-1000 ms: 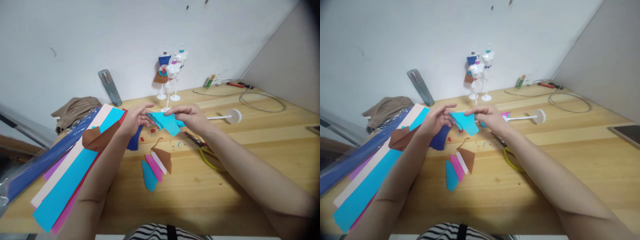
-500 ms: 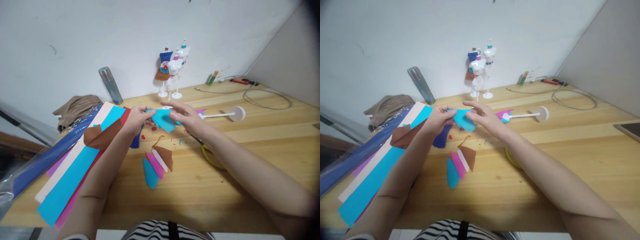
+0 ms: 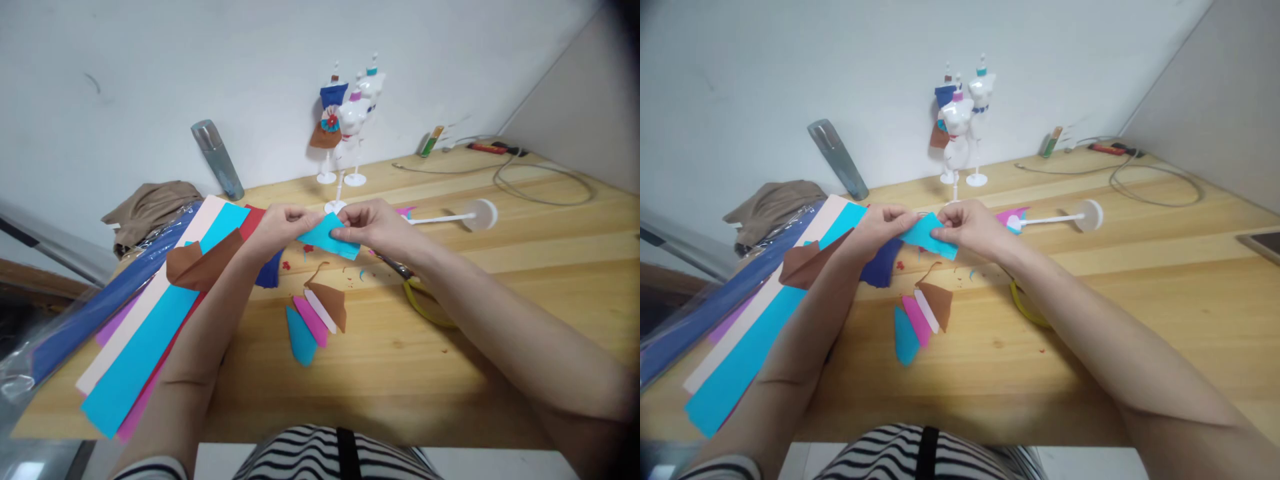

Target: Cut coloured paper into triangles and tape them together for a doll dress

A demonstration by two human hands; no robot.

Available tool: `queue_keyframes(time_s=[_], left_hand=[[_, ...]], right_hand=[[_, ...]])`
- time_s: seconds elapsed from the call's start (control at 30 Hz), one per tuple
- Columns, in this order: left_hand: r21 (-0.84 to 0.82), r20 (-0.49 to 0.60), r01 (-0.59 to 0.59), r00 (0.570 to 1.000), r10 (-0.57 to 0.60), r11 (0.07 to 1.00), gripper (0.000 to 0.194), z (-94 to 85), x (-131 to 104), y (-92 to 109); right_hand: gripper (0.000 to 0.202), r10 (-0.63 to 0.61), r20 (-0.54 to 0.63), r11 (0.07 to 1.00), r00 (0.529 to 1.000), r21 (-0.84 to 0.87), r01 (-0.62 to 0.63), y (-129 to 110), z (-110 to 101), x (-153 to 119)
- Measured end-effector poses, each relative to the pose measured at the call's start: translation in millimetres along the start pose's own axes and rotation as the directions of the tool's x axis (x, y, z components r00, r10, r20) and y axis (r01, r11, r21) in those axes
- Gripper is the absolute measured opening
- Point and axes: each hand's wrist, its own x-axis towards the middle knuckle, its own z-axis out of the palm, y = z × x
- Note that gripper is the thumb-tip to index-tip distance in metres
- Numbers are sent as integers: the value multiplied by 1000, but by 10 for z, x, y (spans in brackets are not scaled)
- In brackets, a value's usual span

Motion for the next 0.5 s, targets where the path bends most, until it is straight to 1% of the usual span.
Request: queue_keyframes(time_s=[0.07,0.1,0.2,0.3,0.4,0.5], left_hand=[[44,83,0,997,-4,999,31,26,3,-21],[47,105,7,994,-12,999,31,39,5,-31],[-17,82,52,995,-50,999,29,74,0,-36],[-85,49,89,995,-85,992,30,89,-19,-9],[-65,56,87,995,-84,994,36,75,-26,10],[-9,98,56,994,-55,998,42,48,-11,-4]], right_hand=[[35,-6,38,1000,999,-18,7,-5,-5,-8],[34,-9,47,1000,999,-26,10,-3,-13,-10],[25,-14,34,999,999,-50,16,19,-63,-5],[22,12,-27,998,1000,-64,-14,45,-126,10],[21,60,-81,996,995,-65,-65,63,-166,26],[14,66,-98,993,993,-88,-75,77,-178,36]])
